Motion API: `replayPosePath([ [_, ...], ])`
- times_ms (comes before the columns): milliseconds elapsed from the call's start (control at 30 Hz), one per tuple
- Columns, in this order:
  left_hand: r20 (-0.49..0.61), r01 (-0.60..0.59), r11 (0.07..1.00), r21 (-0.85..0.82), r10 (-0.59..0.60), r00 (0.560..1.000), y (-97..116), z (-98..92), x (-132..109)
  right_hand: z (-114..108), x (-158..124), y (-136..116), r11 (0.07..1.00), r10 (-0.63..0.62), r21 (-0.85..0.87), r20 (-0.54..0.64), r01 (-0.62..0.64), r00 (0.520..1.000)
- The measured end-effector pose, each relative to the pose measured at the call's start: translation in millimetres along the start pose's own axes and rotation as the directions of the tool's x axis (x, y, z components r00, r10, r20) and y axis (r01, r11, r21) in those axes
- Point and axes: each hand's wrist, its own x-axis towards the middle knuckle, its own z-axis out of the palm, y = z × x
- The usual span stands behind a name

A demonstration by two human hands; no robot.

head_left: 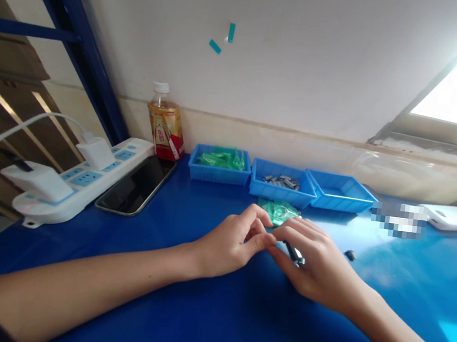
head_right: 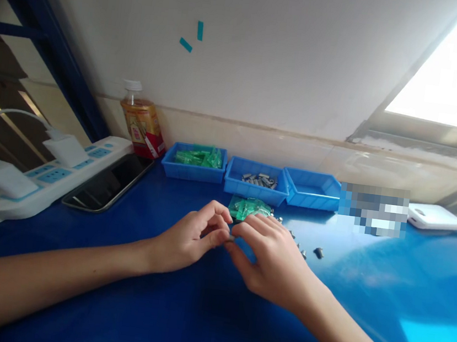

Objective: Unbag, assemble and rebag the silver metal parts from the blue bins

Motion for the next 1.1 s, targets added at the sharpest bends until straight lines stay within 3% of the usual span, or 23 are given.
replayPosePath([
  [200, -0.015, -0.086, 0.988, 0.127, 0.089, 0.996, 5, 1.3, -1, -3, 4, 1, 0.994, 0.096, 0.069, -0.094, -0.090, 0.991],
  [467, -0.118, -0.044, 0.975, 0.219, 0.071, 0.990, -1, 3.5, 4, 5, -2, -4, 0.984, 0.169, 0.072, -0.089, -0.163, 0.982],
  [600, -0.089, -0.068, 0.955, 0.290, 0.098, 0.991, -1, 2.5, 3, 2, 2, -2, 0.993, 0.113, -0.009, -0.125, -0.116, 0.986],
  [667, -0.108, -0.074, 0.940, 0.333, 0.116, 0.987, -3, 2.6, 4, 1, 10, 9, 0.988, 0.096, -0.099, -0.194, -0.116, 0.976],
  [767, -0.180, -0.035, 0.904, 0.427, 0.123, 0.976, -9, 4.8, 7, 3, 24, 34, 0.945, 0.179, -0.199, -0.347, -0.258, 0.921],
  [833, -0.186, -0.018, 0.875, 0.483, 0.123, 0.975, -11, 7.0, 9, 4, 27, 47, 0.913, 0.263, -0.216, -0.336, -0.346, 0.904],
  [933, -0.150, -0.037, 0.841, 0.539, 0.139, 0.979, -11, 6.3, 11, 2, 19, 52, 0.903, 0.297, -0.232, -0.275, -0.362, 0.915],
  [1100, -0.245, -0.032, 0.729, 0.684, 0.270, 0.931, -22, -18.7, 21, -10, 3, 36, 0.925, 0.262, -0.201, -0.276, -0.322, 0.925],
])
